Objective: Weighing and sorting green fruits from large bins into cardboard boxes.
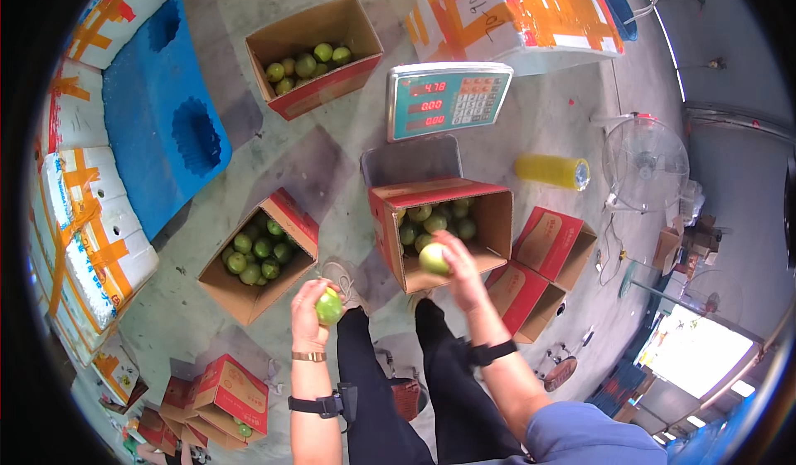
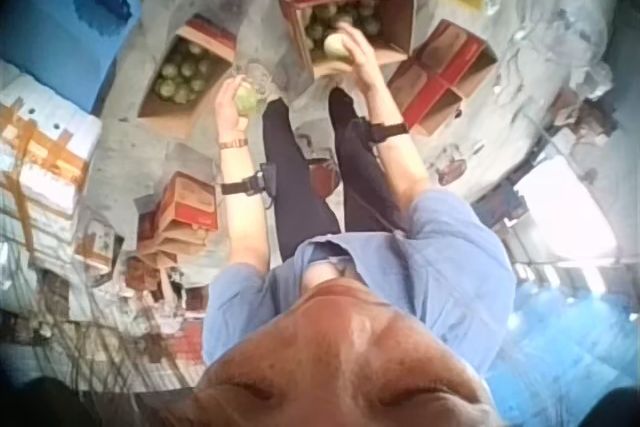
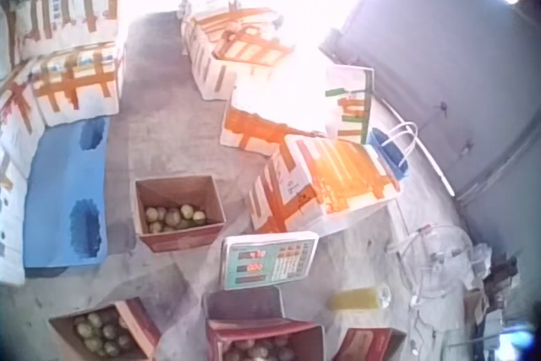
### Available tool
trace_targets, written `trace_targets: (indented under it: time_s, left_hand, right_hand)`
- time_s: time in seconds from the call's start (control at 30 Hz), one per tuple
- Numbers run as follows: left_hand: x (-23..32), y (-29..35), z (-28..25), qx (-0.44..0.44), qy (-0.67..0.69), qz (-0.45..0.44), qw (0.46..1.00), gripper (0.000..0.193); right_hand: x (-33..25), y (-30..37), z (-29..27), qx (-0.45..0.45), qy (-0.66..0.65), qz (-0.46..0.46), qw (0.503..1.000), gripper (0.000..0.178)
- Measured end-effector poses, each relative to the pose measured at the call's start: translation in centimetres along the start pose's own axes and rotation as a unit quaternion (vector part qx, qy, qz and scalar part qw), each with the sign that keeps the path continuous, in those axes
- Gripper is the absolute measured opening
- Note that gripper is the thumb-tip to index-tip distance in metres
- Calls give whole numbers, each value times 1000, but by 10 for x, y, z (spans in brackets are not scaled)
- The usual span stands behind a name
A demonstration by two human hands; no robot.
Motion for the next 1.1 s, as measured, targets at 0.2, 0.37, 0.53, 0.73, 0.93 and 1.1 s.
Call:
trace_targets:
  time_s: [0.2,0.37,0.53,0.73,0.93,1.1]
  left_hand:
    - [19,-57,-117,349,-254,167,886,47]
    - [-11,-9,-155,206,-460,112,856,30]
    - [-109,84,-90,88,-497,-24,863,24]
    - [-172,164,-3,76,-785,10,615,38]
    - [-174,156,7,52,-756,-37,652,32]
    - [-184,154,11,41,-809,39,585,29]
  right_hand:
    - [-85,-45,-127,244,522,-182,797,46]
    - [-93,-63,-188,246,566,9,787,60]
    - [-87,-50,-206,244,473,7,847,58]
    - [-98,-39,-215,233,421,-48,875,50]
    - [-85,-63,-194,116,557,22,822,55]
    - [-24,-49,-214,36,597,41,801,22]
Point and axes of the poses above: each hand's wrist, its own y-axis away from the middle knuckle, its own z-axis out of the palm, x = y × z, the point moved 2 cm from there along -y, towards the middle knuckle, and after that the axes turned 10 degrees about -y, right-handed, at the moved point
